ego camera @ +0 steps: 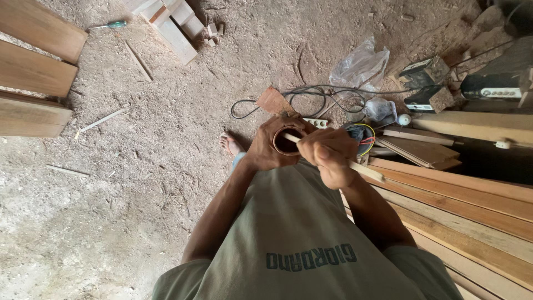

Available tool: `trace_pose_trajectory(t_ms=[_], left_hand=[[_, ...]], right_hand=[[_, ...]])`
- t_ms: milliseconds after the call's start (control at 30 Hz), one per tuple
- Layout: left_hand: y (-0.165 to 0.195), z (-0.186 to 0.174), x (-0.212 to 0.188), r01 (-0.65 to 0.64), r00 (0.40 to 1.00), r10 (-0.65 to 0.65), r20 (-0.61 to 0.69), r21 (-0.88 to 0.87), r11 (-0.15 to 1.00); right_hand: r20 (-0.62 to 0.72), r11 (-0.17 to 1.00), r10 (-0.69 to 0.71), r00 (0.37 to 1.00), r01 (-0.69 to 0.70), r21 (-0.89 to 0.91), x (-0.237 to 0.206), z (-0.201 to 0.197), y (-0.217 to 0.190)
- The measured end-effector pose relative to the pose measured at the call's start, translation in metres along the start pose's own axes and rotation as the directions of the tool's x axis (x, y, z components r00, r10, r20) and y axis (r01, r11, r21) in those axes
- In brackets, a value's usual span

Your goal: The person mixes a reddish-brown paste in a small container using a wooden stick, then uses a putty knife to apply the filler to the edges and grooves of a large wooden door panel. The person works on multiple sections of the door, smoothing the filler into the seams.

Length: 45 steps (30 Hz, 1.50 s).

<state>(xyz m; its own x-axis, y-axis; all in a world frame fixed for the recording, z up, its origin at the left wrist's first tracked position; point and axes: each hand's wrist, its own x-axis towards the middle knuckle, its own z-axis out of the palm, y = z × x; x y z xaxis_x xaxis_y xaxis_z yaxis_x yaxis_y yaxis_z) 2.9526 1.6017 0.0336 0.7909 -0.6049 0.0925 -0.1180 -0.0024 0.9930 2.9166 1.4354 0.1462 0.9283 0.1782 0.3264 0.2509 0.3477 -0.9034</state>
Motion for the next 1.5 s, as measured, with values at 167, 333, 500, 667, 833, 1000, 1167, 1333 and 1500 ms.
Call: trace_pose_trajectory(t_ms=[167,333,500,667,833,1000,1167,1333,1500], left_hand=[[0.01,-0.001,-0.005,-0.148,0.988,0.149,-0.028,0.049,0.988],[0.024,-0.006,-0.003,-0.131,0.99,0.131,-0.052,0.004,0.991],[0.023,-0.011,-0.006,-0.176,0.983,0.178,-0.032,0.069,0.982],[0.002,0.005,-0.02,-0.069,0.998,0.065,0.026,0.264,0.962],[-0.021,0.032,-0.033,-0.017,0.999,0.004,0.05,0.266,0.964],[-0.03,0.038,-0.039,-0.005,0.985,-0.035,0.169,0.229,0.973],[-0.031,0.037,-0.031,0.095,0.925,-0.152,0.348,0.176,0.98],[-0.032,0.039,-0.027,0.015,0.915,-0.058,0.399,0.111,0.994],[-0.036,0.034,-0.023,0.05,0.924,-0.052,0.379,0.016,0.999]], right_hand=[[0.032,0.994,0.084,0.996,-0.081,-0.069,-0.004,0.006,0.002],[-0.009,0.995,0.059,0.998,-0.06,-0.08,-0.005,0.012,0.001],[-0.034,0.966,0.146,0.989,-0.15,-0.21,-0.002,0.006,-0.003],[-0.17,0.91,0.313,0.934,-0.346,-0.229,-0.006,0.005,0.008],[-0.373,0.832,0.537,0.757,-0.548,0.085,-0.023,-0.006,0.037],[-0.459,0.718,0.696,0.552,-0.536,0.443,-0.045,-0.038,0.06],[-0.484,0.659,0.752,0.448,-0.509,0.554,-0.061,-0.054,0.063],[-0.635,0.735,0.677,0.373,-0.39,0.554,-0.077,-0.055,0.054],[-0.723,0.772,0.635,0.272,-0.185,0.609,-0.097,-0.048,0.051]])
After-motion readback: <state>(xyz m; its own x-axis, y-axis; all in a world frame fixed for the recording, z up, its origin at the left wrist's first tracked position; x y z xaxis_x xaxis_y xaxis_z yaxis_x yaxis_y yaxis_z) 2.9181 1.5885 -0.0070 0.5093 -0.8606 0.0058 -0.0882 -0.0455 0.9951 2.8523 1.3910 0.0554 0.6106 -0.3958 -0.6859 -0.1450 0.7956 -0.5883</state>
